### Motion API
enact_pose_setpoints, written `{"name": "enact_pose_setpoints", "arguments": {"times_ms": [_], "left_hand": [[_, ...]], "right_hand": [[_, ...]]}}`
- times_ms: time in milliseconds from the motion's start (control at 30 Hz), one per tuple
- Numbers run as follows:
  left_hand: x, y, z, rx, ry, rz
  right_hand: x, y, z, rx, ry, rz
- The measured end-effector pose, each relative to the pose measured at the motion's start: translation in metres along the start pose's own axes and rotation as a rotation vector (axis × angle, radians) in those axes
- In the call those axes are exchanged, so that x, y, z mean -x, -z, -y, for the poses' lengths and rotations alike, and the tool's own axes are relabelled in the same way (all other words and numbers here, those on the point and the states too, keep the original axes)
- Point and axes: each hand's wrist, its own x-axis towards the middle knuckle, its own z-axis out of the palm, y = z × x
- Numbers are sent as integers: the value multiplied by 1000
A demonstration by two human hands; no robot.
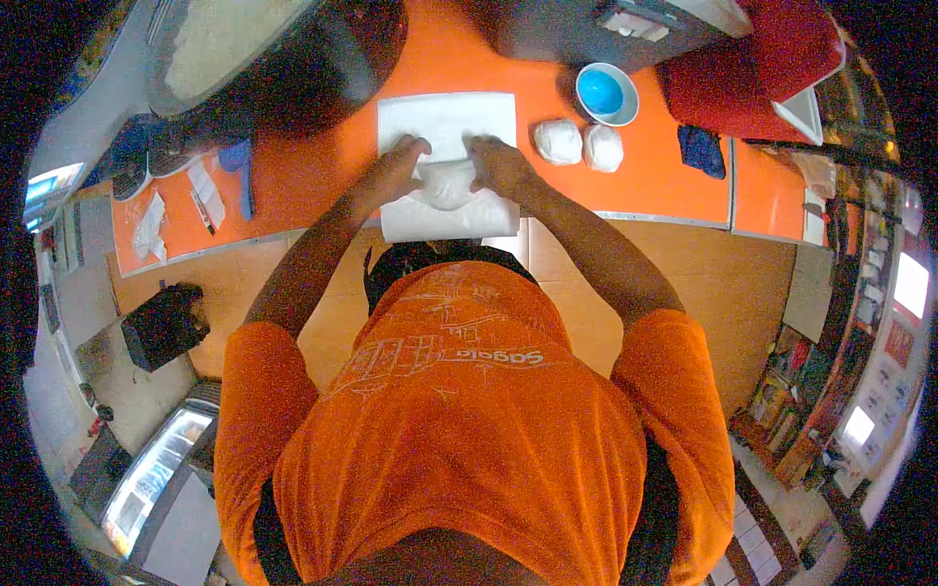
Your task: The person scoops cooked rice from a large rice cooker using a plastic scoop, places the rice into a small blue bowl to shape it, and then turns the shaped rice onto a piece of white paper, repeating this process to create multiple rounded portions of rice.
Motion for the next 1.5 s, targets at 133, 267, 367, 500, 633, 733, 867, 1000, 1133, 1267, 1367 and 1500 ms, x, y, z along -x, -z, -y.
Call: {"name": "enact_pose_setpoints", "arguments": {"times_ms": [133, 267, 367, 500, 633, 733, 867, 1000, 1133, 1267, 1367, 1500], "left_hand": [[-10, 8, -1, -74, 45, 63], [-14, -4, -4, -202, 40, -23], [-7, -14, -4, -160, 149, -2], [15, -23, -31, -67, 233, -102], [36, -66, -36, -104, 247, -474], [46, -77, -44, -134, 248, -404], [47, -56, -81, -136, 179, -355], [25, -37, -97, -191, 221, -170], [12, -32, -90, -187, 294, -37], [25, -27, -91, -172, 237, -152], [35, -11, -103, -149, 258, -157], [46, 9, -123, -76, 199, -218]], "right_hand": [[-11, 7, 1, 239, 212, -143], [-26, -9, -12, 386, 344, -224], [-21, -20, -16, 280, 355, -165], [4, -26, -6, 101, 200, -92], [32, -58, -5, 256, 181, -269], [51, -87, -4, 145, 202, -487], [64, -108, -2, 322, 249, -496], [76, -106, 10, 310, 149, -352], [78, -107, 12, 181, 177, -393], [73, -94, 30, -253, 124, -474], [64, -77, 48, -691, -9, -567], [60, -52, 63, -846, -38, -565]]}}
